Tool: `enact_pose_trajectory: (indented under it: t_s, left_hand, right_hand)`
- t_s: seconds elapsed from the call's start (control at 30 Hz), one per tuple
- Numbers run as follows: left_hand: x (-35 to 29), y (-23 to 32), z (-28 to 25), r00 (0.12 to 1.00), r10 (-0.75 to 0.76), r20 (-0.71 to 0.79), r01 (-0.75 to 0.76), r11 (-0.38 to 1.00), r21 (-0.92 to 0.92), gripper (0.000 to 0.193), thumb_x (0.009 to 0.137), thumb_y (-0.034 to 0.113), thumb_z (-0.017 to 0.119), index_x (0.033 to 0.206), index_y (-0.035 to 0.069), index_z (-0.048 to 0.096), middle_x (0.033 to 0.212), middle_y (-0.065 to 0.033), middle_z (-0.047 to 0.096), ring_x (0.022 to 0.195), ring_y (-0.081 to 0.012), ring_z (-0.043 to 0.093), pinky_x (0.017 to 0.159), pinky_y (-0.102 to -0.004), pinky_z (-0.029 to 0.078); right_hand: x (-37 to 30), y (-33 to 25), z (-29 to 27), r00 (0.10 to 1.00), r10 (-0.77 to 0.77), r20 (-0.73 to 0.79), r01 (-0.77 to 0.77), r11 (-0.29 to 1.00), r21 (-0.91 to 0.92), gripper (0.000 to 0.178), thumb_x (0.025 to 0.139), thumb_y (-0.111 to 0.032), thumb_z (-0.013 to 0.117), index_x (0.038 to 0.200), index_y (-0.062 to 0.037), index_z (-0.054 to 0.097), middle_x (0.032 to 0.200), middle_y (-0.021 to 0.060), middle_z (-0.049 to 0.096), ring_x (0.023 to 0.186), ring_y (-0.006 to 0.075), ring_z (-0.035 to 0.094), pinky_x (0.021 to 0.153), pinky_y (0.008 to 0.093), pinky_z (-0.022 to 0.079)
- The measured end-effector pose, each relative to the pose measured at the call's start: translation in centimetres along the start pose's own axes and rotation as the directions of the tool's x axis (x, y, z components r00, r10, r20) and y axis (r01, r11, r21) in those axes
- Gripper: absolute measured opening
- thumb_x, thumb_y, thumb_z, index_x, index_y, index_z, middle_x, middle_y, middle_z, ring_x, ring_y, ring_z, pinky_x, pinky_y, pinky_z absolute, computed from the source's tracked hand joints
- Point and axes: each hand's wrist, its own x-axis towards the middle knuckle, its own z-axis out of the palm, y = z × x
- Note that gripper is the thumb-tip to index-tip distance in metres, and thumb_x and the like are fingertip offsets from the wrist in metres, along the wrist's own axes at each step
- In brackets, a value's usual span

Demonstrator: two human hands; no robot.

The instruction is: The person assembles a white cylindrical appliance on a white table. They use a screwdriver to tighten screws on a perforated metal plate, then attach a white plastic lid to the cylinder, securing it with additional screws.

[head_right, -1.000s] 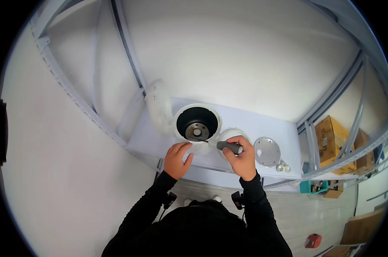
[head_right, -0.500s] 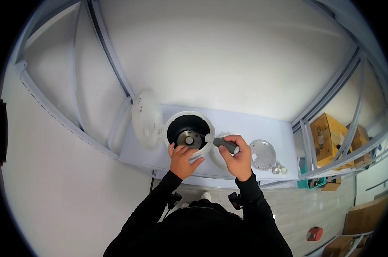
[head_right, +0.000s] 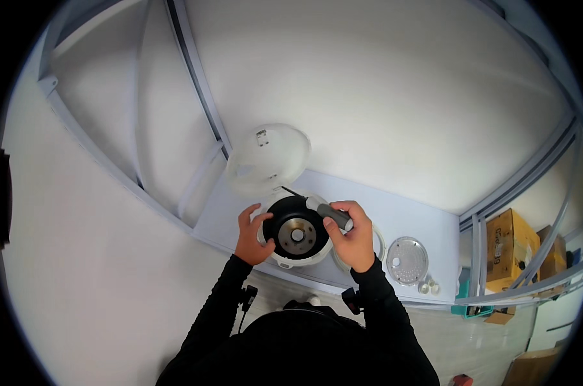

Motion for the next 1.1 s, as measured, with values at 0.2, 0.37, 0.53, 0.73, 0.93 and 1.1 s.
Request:
enact_pose_trajectory:
  t_s: [0.2,0.37,0.53,0.73,0.93,1.1]
  left_hand:
    - [0.9,-2.0,0.0,0.987,-0.091,0.133,0.111,0.982,-0.152,0.087,0.073,0.002,0.058,0.157,0.002,0.035,0.156,-0.0271,0.040,0.146,-0.0447,0.037,0.123,-0.0469,0.031]
    - [3.0,-2.7,-1.2,0.950,-0.132,0.283,0.169,0.980,-0.109,0.086,0.075,-0.002,0.054,0.158,0.001,0.033,0.159,-0.0256,0.039,0.149,-0.0398,0.037,0.124,-0.0425,0.030]
    - [4.5,-3.4,-2.3,0.925,-0.135,0.356,0.193,0.972,-0.133,0.086,0.075,-0.003,0.053,0.159,0.002,0.036,0.160,-0.0231,0.042,0.151,-0.0374,0.037,0.125,-0.0408,0.028]
    - [6.6,-5.9,-3.6,0.881,-0.006,0.473,0.120,0.970,-0.211,0.085,0.075,-0.005,0.053,0.158,0.003,0.038,0.161,-0.0212,0.040,0.152,-0.0358,0.035,0.125,-0.0404,0.028]
    - [8.2,-7.7,-3.9,0.842,0.110,0.528,0.064,0.952,-0.300,0.081,0.075,-0.010,0.051,0.154,0.005,0.044,0.162,-0.0201,0.039,0.152,-0.0349,0.035,0.124,-0.0393,0.030]
    - [8.8,-9.4,-2.9,0.838,0.169,0.519,0.039,0.930,-0.365,0.075,0.076,-0.010,0.052,0.149,0.005,0.049,0.163,-0.0199,0.039,0.152,-0.0353,0.037,0.122,-0.0393,0.032]
  right_hand:
    - [1.3,1.2,1.5,0.979,-0.202,0.012,0.202,0.971,-0.131,0.029,0.087,-0.004,0.075,0.113,-0.0005,0.063,0.113,0.0200,0.067,0.099,0.0353,0.068,0.088,0.0380,0.054]
    - [0.7,1.7,2.6,0.965,-0.250,0.077,0.260,0.949,-0.178,0.029,0.086,-0.004,0.074,0.113,-0.0011,0.063,0.115,0.0208,0.067,0.100,0.0394,0.068,0.084,0.0407,0.057]
    - [-0.4,2.0,3.6,0.977,-0.189,0.098,0.203,0.966,-0.161,0.029,0.088,-0.005,0.074,0.115,-0.0010,0.063,0.118,0.0209,0.066,0.102,0.0376,0.068,0.087,0.0400,0.056]
    - [-1.0,1.5,5.2,0.986,-0.168,0.010,0.166,0.959,-0.231,0.028,0.088,-0.005,0.073,0.114,-0.0009,0.063,0.117,0.0206,0.066,0.099,0.0384,0.068,0.084,0.0401,0.056]
    - [-2.2,0.2,7.8,0.981,-0.156,-0.111,0.107,0.926,-0.362,0.031,0.087,-0.005,0.073,0.116,-0.0002,0.066,0.117,0.0212,0.067,0.097,0.0405,0.070,0.081,0.0411,0.058]
    - [-3.4,-0.6,10.3,0.987,-0.046,-0.155,-0.032,0.886,-0.462,0.038,0.083,-0.004,0.072,0.120,-0.0006,0.068,0.120,0.0219,0.069,0.103,0.0422,0.070,0.087,0.0432,0.059]
